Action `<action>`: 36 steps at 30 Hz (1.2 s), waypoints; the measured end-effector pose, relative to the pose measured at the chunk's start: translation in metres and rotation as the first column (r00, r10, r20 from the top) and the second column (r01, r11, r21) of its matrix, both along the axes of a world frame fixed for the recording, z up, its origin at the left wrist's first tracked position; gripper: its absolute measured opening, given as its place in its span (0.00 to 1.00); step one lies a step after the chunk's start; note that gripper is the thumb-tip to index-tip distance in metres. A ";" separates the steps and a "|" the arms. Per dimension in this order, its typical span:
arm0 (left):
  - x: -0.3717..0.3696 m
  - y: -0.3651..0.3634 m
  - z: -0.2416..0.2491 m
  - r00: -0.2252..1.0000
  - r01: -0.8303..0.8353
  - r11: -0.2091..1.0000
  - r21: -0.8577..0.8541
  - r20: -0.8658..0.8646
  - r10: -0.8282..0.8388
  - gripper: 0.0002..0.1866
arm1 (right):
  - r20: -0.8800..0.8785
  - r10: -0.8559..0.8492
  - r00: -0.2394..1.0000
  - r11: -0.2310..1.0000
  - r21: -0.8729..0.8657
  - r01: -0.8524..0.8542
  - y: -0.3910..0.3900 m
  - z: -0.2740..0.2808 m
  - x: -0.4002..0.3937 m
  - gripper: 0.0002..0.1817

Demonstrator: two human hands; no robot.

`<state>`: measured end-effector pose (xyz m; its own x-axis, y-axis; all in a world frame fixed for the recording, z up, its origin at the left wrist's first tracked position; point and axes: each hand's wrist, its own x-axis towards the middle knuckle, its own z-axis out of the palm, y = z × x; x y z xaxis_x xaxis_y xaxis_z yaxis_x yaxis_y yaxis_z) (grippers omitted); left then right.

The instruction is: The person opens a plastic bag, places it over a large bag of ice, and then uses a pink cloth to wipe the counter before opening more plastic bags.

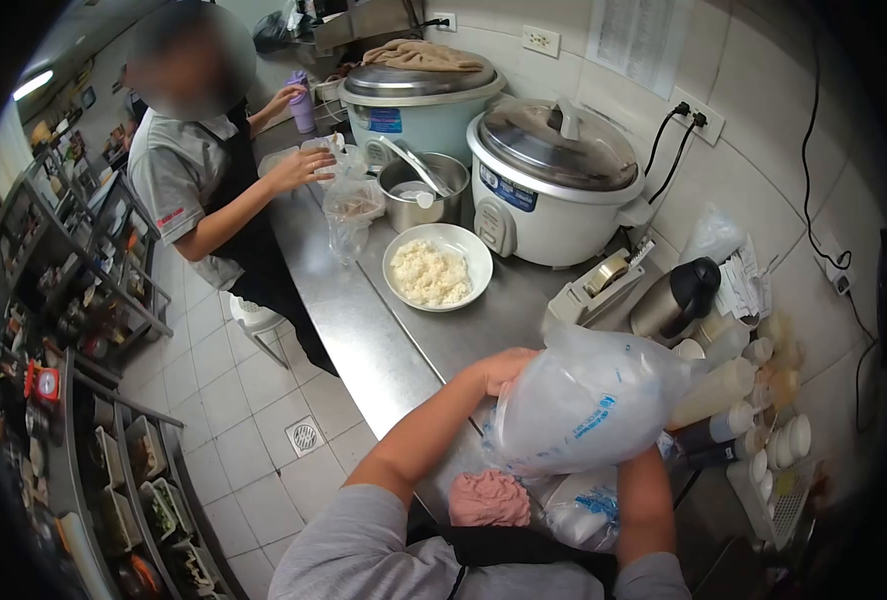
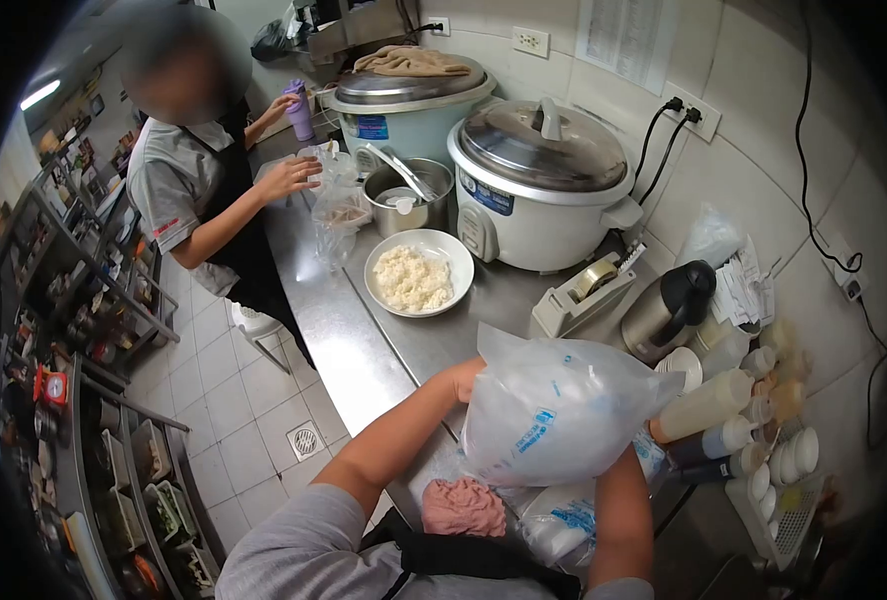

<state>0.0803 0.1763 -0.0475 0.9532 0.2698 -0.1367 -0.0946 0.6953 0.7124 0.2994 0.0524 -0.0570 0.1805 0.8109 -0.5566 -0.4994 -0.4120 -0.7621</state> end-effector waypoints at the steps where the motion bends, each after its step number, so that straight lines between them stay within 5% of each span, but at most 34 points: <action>1: 0.002 0.001 -0.002 1.000 -0.030 0.998 -0.061 -0.010 0.029 0.20 | 0.001 0.002 1.000 1.000 0.000 -0.002 0.000 -0.001 0.000 0.13; 9: 0.029 -0.003 -0.048 0.950 -0.296 0.905 -0.305 0.006 0.313 0.20 | 0.009 -0.019 1.000 1.000 0.022 0.019 -0.009 -0.005 0.000 0.14; 12: 0.039 0.000 -0.082 0.918 -0.352 0.904 0.244 -0.101 0.384 0.16 | 0.014 -0.026 1.000 0.999 0.027 0.025 -0.013 -0.008 0.001 0.14; 15: 0.022 -0.010 -0.060 0.896 -0.409 0.908 0.091 -0.147 0.419 0.14 | 0.017 -0.046 0.999 0.998 0.038 0.045 -0.020 -0.012 0.000 0.14; 17: -0.001 -0.011 -0.051 0.947 -0.321 0.944 0.072 0.037 0.320 0.13 | 0.035 -0.055 0.998 0.997 0.055 0.053 -0.022 -0.014 -0.001 0.14; 20: -0.010 -0.020 -0.035 0.877 -0.319 0.737 0.596 -0.110 0.468 0.12 | 0.066 -0.081 0.995 0.994 0.076 0.075 -0.023 -0.018 -0.005 0.14; 23: -0.001 -0.014 -0.062 0.825 -0.257 0.513 0.819 -0.091 0.558 0.13 | 0.105 -0.115 0.988 0.989 0.108 0.104 -0.021 -0.019 -0.012 0.14; 29: 0.011 -0.009 -0.104 0.766 -0.154 0.176 0.972 0.006 0.642 0.15 | 0.375 -0.267 0.887 0.941 0.300 0.157 -0.034 -0.037 -0.037 0.15; 36: 0.001 -0.003 -0.138 0.728 -0.112 -0.057 0.992 0.121 0.675 0.17 | 0.737 -0.477 0.479 0.844 0.535 0.016 -0.042 -0.070 -0.051 0.15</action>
<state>0.0809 0.1735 -0.1852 0.5707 0.7287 0.3786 0.3350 -0.6275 0.7028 0.2485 0.0103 -0.1273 0.5880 0.7348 0.3381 0.4235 0.0765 -0.9027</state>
